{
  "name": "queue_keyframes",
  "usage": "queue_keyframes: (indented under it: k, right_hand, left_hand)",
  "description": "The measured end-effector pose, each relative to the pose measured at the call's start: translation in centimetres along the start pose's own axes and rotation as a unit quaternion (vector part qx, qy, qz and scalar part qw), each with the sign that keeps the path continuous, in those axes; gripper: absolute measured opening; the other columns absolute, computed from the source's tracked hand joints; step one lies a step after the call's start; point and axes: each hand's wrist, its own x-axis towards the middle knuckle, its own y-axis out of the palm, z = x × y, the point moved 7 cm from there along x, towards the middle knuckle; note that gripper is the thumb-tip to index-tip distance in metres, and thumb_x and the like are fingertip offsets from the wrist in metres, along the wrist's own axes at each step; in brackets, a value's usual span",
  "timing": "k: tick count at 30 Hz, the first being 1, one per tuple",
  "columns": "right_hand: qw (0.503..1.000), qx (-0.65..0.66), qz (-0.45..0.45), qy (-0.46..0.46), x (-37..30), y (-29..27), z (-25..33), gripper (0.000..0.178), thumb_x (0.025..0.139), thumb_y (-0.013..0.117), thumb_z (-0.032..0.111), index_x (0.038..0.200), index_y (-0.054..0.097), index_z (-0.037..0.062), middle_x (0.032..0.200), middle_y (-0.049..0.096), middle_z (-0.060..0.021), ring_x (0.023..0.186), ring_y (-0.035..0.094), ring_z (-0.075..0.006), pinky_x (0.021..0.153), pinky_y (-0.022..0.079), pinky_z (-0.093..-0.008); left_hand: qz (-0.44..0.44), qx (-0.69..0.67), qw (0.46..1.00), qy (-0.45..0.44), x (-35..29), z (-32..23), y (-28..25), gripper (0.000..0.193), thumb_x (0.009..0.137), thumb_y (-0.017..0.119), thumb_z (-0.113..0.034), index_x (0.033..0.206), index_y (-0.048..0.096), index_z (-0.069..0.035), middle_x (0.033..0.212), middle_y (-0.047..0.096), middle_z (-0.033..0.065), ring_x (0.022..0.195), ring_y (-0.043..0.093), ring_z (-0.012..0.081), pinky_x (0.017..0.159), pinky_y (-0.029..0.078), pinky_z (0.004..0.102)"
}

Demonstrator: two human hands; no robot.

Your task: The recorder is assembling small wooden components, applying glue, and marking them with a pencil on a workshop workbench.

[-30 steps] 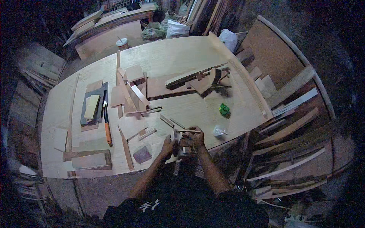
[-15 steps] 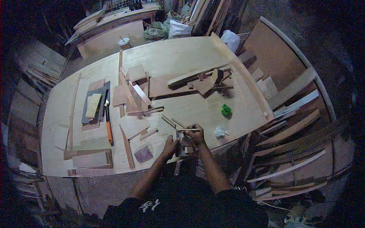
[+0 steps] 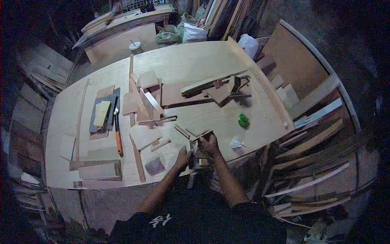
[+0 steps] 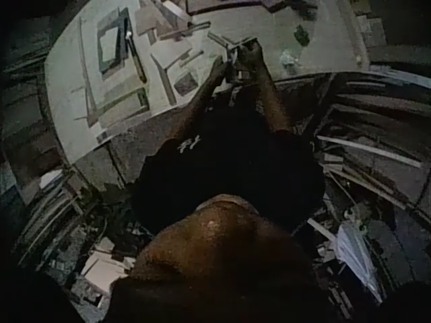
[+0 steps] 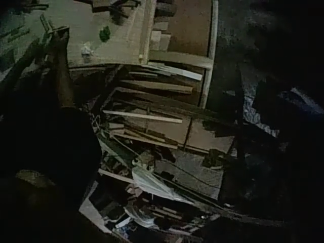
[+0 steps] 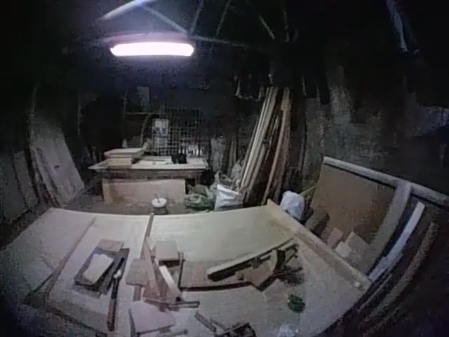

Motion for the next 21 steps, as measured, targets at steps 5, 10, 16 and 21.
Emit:
queue_keyframes:
  k: [5, 10, 16, 21]
  right_hand:
    - [0.996, 0.05, 0.06, -0.029, -0.2, 1.8, 1.4, 0.036, 0.079, 0.068, 0.0, 0.108, 0.047, 0.0043, 0.098, 0.065, -0.0109, 0.089, 0.064, -0.0186, 0.08, 0.052, -0.0339]
    - [0.995, -0.045, 0.057, -0.072, 0.4, 0.8, -0.4, 0.039, 0.076, 0.069, -0.003, 0.107, 0.047, 0.0046, 0.099, 0.066, -0.0119, 0.096, 0.064, -0.0217, 0.084, 0.052, -0.0359]
    - [0.996, -0.004, 0.043, -0.076, -0.1, 1.3, 0.6, 0.039, 0.075, 0.07, -0.006, 0.106, 0.047, 0.0045, 0.099, 0.066, -0.0127, 0.095, 0.065, -0.0228, 0.086, 0.051, -0.0369]
    - [0.996, -0.027, 0.054, -0.062, -0.5, 2.2, 1.6, 0.038, 0.076, 0.069, -0.006, 0.105, 0.047, 0.0047, 0.096, 0.067, -0.0123, 0.093, 0.065, -0.0218, 0.086, 0.051, -0.0356]
  left_hand:
    - [0.014, 0.043, 0.999, 0.029, 0.7, 0.7, -1.1, 0.039, 0.091, 0.058, -0.019, 0.121, 0.045, 0.002, 0.098, 0.059, 0.0103, 0.084, 0.058, 0.015, 0.068, 0.049, 0.0306]
    - [0.036, 0.035, 0.998, 0.043, 1.6, 1.5, -0.7, 0.032, 0.093, 0.055, -0.02, 0.118, 0.05, -0.001, 0.1, 0.059, 0.0096, 0.088, 0.057, 0.0175, 0.075, 0.048, 0.0324]
    - [-0.017, 0.005, 0.999, 0.037, 0.2, 0.0, -0.3, 0.032, 0.091, 0.056, -0.019, 0.117, 0.05, -0.001, 0.099, 0.06, 0.0098, 0.088, 0.057, 0.018, 0.076, 0.048, 0.0325]
    - [0.0, 0.042, 0.999, 0.015, 1.4, 2.0, -1.7, 0.031, 0.091, 0.056, -0.019, 0.115, 0.051, -0.001, 0.099, 0.06, 0.01, 0.086, 0.058, 0.0173, 0.073, 0.049, 0.0332]
